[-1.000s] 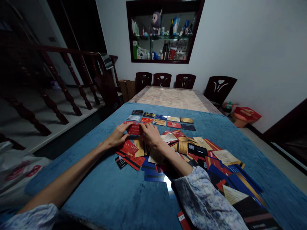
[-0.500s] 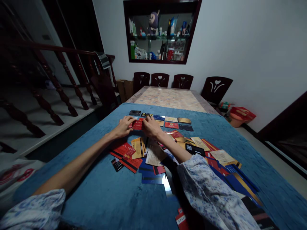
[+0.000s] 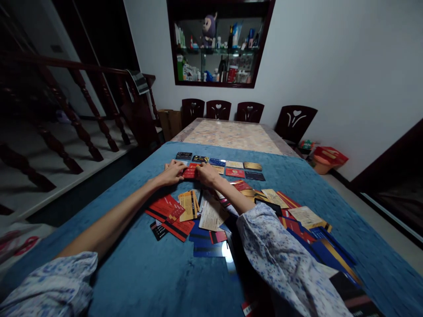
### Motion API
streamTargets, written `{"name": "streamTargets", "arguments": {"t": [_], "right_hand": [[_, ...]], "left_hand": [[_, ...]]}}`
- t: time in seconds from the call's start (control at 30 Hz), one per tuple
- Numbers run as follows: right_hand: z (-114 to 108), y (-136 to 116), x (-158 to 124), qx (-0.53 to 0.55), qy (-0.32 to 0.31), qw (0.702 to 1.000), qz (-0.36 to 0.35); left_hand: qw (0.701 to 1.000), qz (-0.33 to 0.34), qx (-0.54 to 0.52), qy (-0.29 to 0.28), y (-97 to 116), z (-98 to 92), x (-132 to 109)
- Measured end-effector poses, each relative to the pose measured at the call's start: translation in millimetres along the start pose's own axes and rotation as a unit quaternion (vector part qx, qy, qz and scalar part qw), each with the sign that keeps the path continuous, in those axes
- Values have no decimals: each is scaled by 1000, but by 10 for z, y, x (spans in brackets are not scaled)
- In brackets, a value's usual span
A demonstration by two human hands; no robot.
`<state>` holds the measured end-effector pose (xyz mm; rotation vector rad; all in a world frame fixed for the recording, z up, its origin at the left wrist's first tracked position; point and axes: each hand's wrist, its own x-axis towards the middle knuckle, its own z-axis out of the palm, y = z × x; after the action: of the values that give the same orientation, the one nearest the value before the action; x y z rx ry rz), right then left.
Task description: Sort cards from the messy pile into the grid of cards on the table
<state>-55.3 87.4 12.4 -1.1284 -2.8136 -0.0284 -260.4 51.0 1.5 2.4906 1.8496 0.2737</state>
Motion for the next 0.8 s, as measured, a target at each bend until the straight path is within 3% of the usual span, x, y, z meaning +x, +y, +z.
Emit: {"name": "streamTargets", "arguments": {"t": [0.8], "right_hand": [[153, 106, 81, 15, -27, 1000, 6]], "left_hand": [[997, -13, 18, -69, -52, 64, 186]]}}
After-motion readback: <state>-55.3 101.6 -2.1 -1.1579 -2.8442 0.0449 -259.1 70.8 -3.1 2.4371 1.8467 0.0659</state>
